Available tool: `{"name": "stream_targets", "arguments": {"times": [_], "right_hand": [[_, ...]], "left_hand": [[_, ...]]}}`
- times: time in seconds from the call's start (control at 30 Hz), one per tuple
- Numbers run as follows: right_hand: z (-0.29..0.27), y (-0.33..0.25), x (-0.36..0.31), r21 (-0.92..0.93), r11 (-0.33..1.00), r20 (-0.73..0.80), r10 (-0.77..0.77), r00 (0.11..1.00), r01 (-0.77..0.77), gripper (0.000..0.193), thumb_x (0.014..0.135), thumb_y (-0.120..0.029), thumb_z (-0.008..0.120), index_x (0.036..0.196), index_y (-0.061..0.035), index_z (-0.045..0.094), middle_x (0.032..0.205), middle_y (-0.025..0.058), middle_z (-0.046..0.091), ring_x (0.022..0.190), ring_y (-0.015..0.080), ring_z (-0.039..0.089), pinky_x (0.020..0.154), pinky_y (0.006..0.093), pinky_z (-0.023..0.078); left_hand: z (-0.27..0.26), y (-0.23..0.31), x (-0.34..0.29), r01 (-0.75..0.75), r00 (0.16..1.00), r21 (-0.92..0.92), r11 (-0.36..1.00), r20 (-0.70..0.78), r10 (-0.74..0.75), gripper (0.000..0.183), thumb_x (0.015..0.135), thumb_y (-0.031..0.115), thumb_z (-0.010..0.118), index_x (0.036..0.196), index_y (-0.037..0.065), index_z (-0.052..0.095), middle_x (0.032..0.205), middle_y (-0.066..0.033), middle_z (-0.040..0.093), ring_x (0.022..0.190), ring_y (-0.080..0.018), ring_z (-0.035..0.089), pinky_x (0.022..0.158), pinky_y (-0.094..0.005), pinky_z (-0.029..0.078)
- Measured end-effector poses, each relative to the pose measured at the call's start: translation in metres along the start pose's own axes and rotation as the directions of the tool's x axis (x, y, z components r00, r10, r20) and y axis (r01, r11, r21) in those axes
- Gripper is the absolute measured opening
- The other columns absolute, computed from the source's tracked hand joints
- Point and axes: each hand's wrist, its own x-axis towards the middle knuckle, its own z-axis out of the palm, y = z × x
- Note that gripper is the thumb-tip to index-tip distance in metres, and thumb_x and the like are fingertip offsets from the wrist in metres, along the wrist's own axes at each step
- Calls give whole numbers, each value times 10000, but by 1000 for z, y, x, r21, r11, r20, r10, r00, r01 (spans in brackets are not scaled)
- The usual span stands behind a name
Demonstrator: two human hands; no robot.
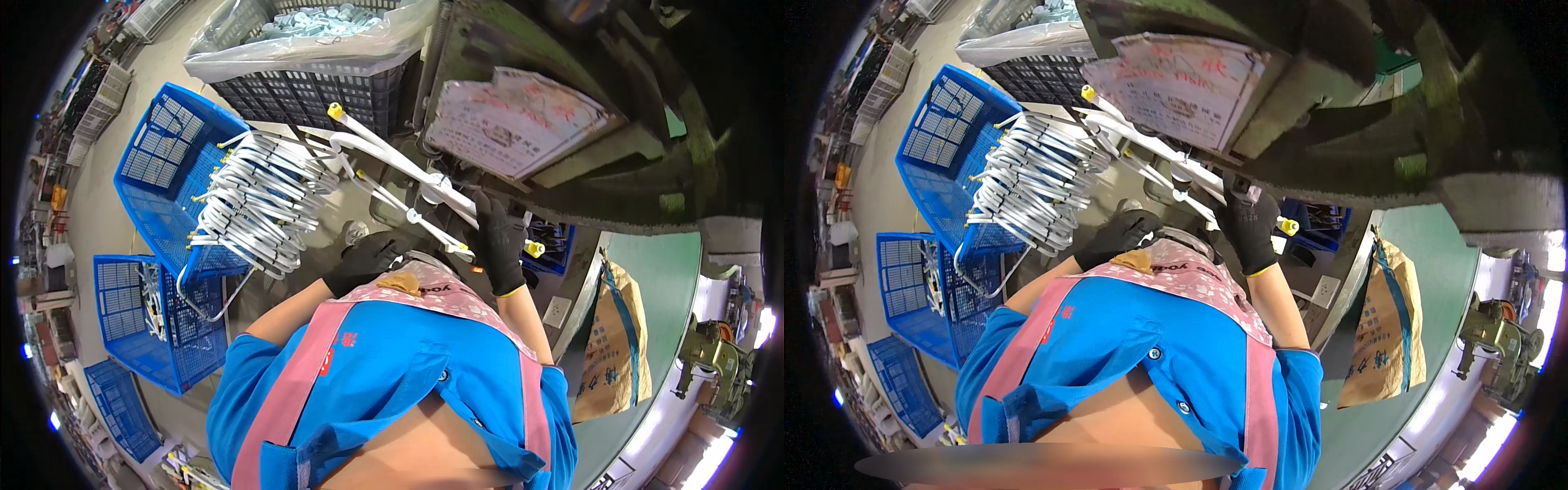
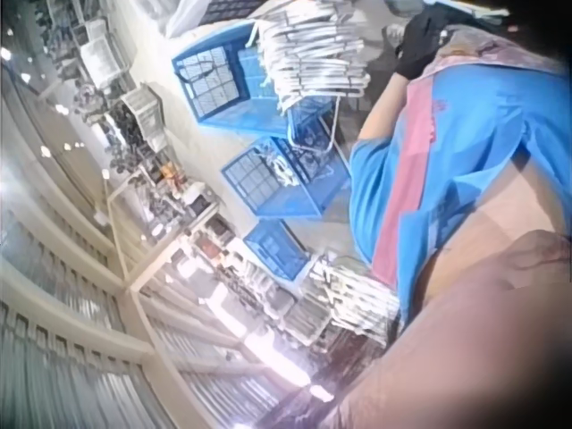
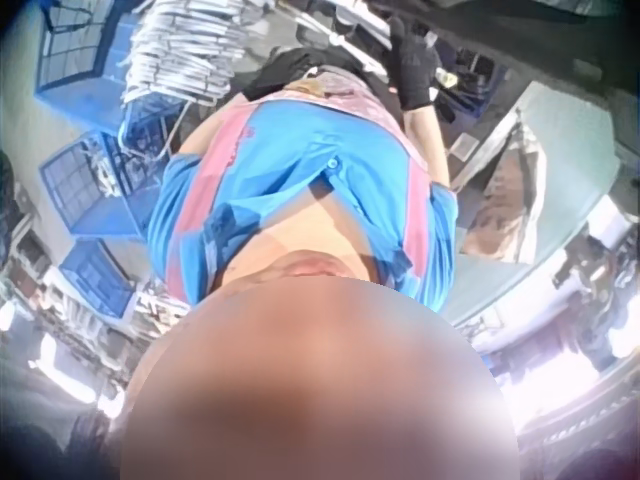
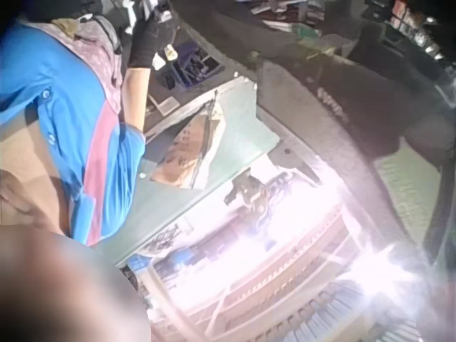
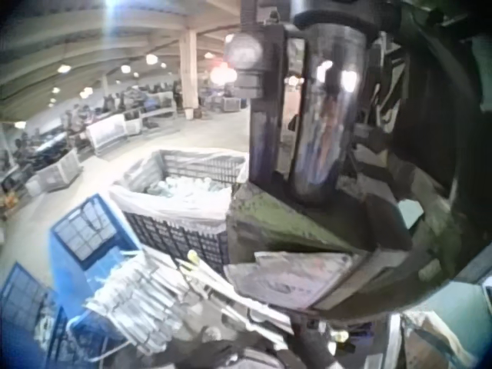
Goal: The person assembles white plastic frames with yellow and orange connectors by hand. They pick frames from a blue crate, attach small white plastic pieces to the joints, and place the completed frames into a second blue crate. The process is repeated multiple times in a factory setting.
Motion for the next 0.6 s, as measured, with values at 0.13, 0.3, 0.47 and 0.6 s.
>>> {"name": "stream_targets", "arguments": {"times": [0.13,0.3,0.47,0.6], "right_hand": [[-6,-1,1,-135,986,-110,-111,988,96,618,618,-194,741,1196,-159,526,1005,73,590,758,308,603,611,413,475],[-5,-3,4,-113,992,-95,-63,993,52,514,665,-216,720,1152,-149,570,982,76,608,815,284,634,604,391,492],[-8,-4,7,-77,994,-128,-87,988,78,411,710,-239,698,1091,-121,598,836,90,625,746,290,641,590,389,492],[-12,-9,9,-25,999,-115,-31,993,28,380,711,-263,717,1046,-128,599,823,94,618,743,301,637,587,393,491]], "left_hand": [[22,-8,-9,55,991,-78,995,124,-45,412,910,272,627,1224,22,533,1197,-117,569,1070,-224,549,928,-347,432],[25,1,-16,189,974,-598,779,14,-225,290,952,242,552,1167,50,578,983,-44,636,874,-113,590,749,-258,486],[13,16,0,-57,967,-910,410,-152,-204,265,962,206,525,1185,68,569,1073,-67,623,934,-163,619,781,-257,511],[10,31,17,-277,901,-883,378,-375,-216,340,952,166,535,1274,57,524,1188,-106,607,1132,-239,583,940,-364,505]]}}
